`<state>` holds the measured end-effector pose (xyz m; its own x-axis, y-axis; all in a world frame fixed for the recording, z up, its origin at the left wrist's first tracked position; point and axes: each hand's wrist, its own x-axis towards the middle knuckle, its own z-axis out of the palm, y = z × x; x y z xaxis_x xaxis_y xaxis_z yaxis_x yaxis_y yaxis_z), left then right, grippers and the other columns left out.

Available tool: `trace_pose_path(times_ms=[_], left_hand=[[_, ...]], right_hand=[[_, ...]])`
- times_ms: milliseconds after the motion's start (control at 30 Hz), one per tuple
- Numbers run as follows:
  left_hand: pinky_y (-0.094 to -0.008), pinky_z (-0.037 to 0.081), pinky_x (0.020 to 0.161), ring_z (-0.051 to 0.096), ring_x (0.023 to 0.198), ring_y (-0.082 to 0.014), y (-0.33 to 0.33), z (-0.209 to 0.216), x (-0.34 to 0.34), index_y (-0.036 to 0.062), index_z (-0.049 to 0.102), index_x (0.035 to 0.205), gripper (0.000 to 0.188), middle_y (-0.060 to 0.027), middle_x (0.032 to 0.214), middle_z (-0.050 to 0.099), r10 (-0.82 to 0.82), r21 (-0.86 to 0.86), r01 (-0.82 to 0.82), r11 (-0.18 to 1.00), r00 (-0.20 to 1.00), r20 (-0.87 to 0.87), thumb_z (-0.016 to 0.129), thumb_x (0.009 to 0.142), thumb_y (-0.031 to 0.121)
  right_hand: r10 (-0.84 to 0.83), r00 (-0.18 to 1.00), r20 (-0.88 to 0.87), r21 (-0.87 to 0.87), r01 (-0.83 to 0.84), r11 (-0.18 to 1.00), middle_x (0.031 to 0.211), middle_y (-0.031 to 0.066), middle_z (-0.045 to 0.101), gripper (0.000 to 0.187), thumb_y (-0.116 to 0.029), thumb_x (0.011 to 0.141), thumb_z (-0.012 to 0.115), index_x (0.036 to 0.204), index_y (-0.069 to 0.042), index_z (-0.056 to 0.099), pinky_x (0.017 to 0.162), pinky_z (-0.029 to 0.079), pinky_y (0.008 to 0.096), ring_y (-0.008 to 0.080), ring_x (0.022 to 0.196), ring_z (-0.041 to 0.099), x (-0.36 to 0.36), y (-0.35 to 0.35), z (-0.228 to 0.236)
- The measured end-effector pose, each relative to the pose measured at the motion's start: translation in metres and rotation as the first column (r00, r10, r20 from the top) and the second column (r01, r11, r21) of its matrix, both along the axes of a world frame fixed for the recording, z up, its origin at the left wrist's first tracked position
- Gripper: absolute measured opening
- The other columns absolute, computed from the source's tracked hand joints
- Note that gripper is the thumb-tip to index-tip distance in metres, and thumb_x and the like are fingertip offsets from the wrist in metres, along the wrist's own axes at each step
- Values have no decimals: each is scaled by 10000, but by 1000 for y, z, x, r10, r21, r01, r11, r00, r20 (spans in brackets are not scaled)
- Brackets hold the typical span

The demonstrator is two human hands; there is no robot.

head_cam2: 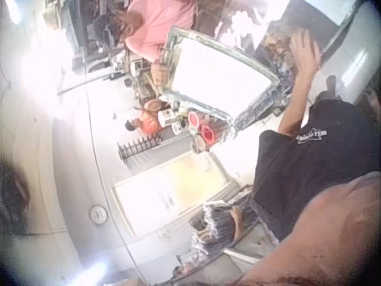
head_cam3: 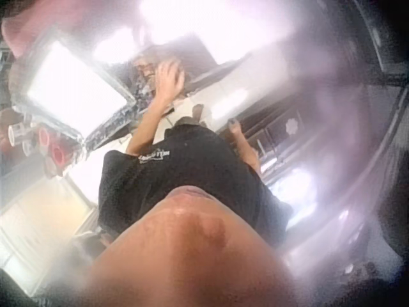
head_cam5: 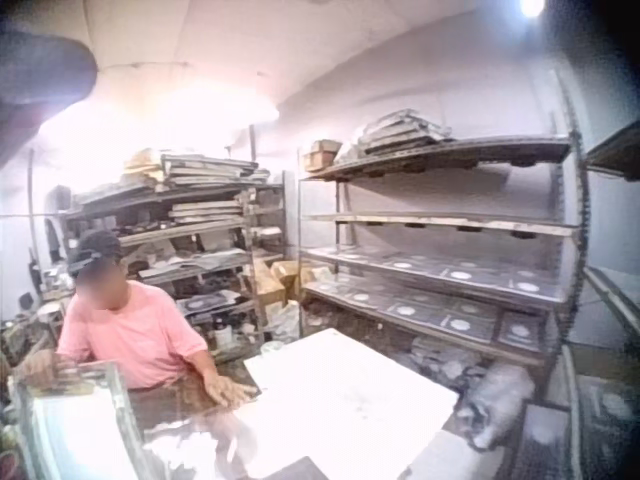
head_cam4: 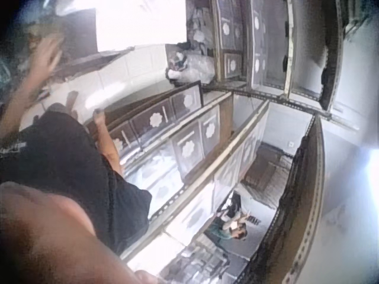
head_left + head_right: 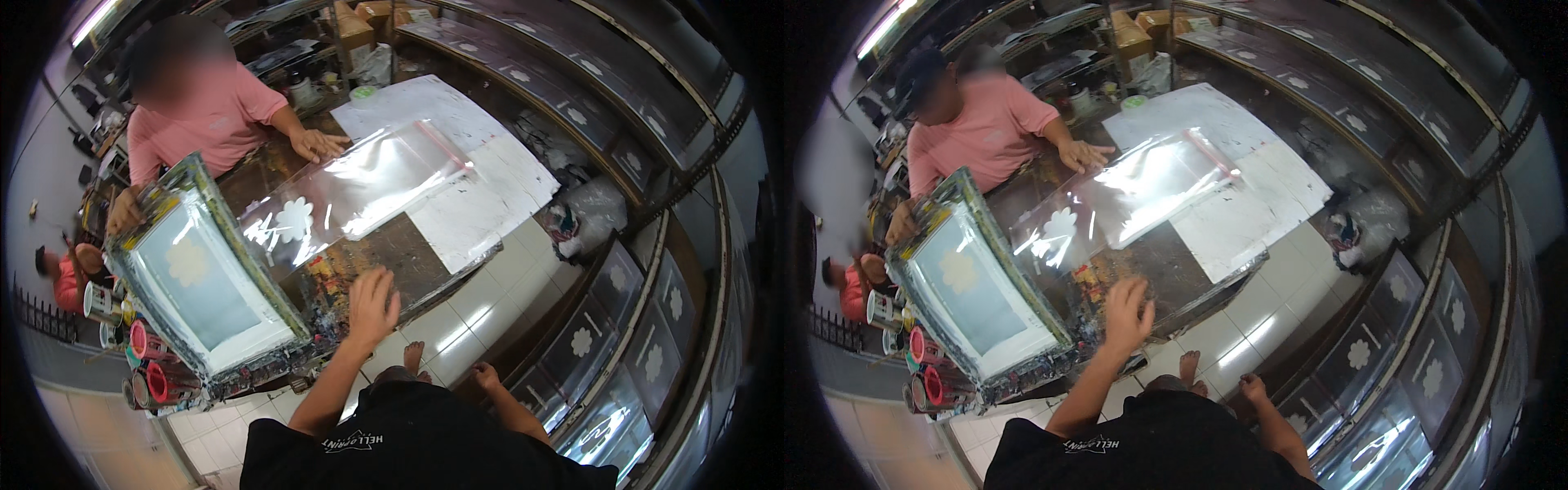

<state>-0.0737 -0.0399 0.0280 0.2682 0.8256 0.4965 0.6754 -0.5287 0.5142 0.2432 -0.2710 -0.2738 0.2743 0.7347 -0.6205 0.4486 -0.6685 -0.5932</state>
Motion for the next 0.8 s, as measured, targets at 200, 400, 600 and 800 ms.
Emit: trace_pose_path(times_ms=[200,400,600,800], left_hand=[[-541,283,1133,364,1356,-436,110,4,57,-52,462,1359,630,-280,1447,397,-10,165,51,985,971,-240,702,804,125],[-544,175,1197,278,1431,-435,184,-24,147,-62,369,1439,763,-303,1524,309,-130,56,165,985,907,-401,719,809,190],[-557,255,1134,460,1295,-327,237,-66,203,-45,442,1395,617,-228,1418,479,-59,-37,48,998,895,-442,635,861,197],[-444,416,859,616,913,-257,227,-79,220,27,647,1024,200,-98,940,646,-96,131,190,973,850,-518,564,848,68]], right_hand=[[-199,980,-3,-65,198,978,994,144,675,226,-96,933,590,1126,19,615,762,551,330,210,854,677,13,-64,-6],[-585,753,-301,-147,570,808,992,113,711,303,-191,892,628,1123,3,656,811,532,322,184,899,676,18,-131,-35],[-586,788,-187,-33,592,806,968,110,717,306,-196,888,636,1111,14,650,749,536,320,187,855,677,-18,-172,-54],[-581,805,-118,-135,567,813,970,106,717,318,-223,916,636,1121,19,646,750,536,345,204,844,678,-39,-158,-4]])
